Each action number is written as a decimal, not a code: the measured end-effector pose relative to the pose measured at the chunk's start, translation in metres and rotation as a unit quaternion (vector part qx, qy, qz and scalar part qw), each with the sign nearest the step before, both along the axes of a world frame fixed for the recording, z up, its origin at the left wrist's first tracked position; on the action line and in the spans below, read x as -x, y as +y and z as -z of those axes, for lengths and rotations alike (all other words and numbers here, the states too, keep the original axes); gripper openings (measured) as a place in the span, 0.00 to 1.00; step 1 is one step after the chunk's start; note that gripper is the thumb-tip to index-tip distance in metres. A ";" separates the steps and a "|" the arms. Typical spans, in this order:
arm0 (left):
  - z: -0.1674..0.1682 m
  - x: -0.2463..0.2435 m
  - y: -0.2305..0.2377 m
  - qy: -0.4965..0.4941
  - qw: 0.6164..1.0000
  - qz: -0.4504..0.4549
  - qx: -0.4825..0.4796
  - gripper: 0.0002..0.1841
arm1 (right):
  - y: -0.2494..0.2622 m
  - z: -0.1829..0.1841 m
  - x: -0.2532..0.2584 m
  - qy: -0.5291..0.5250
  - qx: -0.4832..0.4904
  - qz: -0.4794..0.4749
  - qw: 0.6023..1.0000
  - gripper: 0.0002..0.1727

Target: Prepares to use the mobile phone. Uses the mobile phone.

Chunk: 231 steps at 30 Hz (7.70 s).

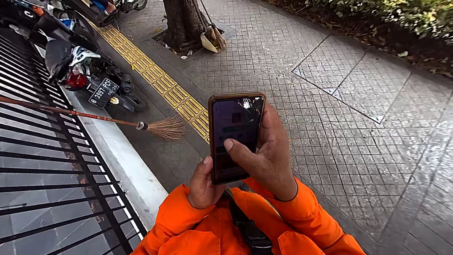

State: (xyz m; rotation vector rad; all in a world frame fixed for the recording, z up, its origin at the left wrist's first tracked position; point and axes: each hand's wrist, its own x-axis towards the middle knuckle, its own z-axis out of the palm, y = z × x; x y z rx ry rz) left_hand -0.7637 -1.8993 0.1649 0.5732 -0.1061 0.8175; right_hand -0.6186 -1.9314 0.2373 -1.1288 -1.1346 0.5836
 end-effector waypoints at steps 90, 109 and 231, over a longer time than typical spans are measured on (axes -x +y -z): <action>-0.030 0.003 0.011 0.008 0.999 -0.037 0.012 0.22 | -0.015 0.028 0.014 0.000 -0.028 -0.048 0.998 0.28; -0.037 0.004 0.010 0.027 0.999 -0.029 0.015 0.23 | -0.022 0.028 0.014 -0.004 -0.041 -0.042 0.998 0.27; -0.063 -0.011 -0.006 0.001 0.999 -0.048 0.020 0.18 | -0.030 0.007 0.019 -0.049 -0.063 0.048 0.996 0.36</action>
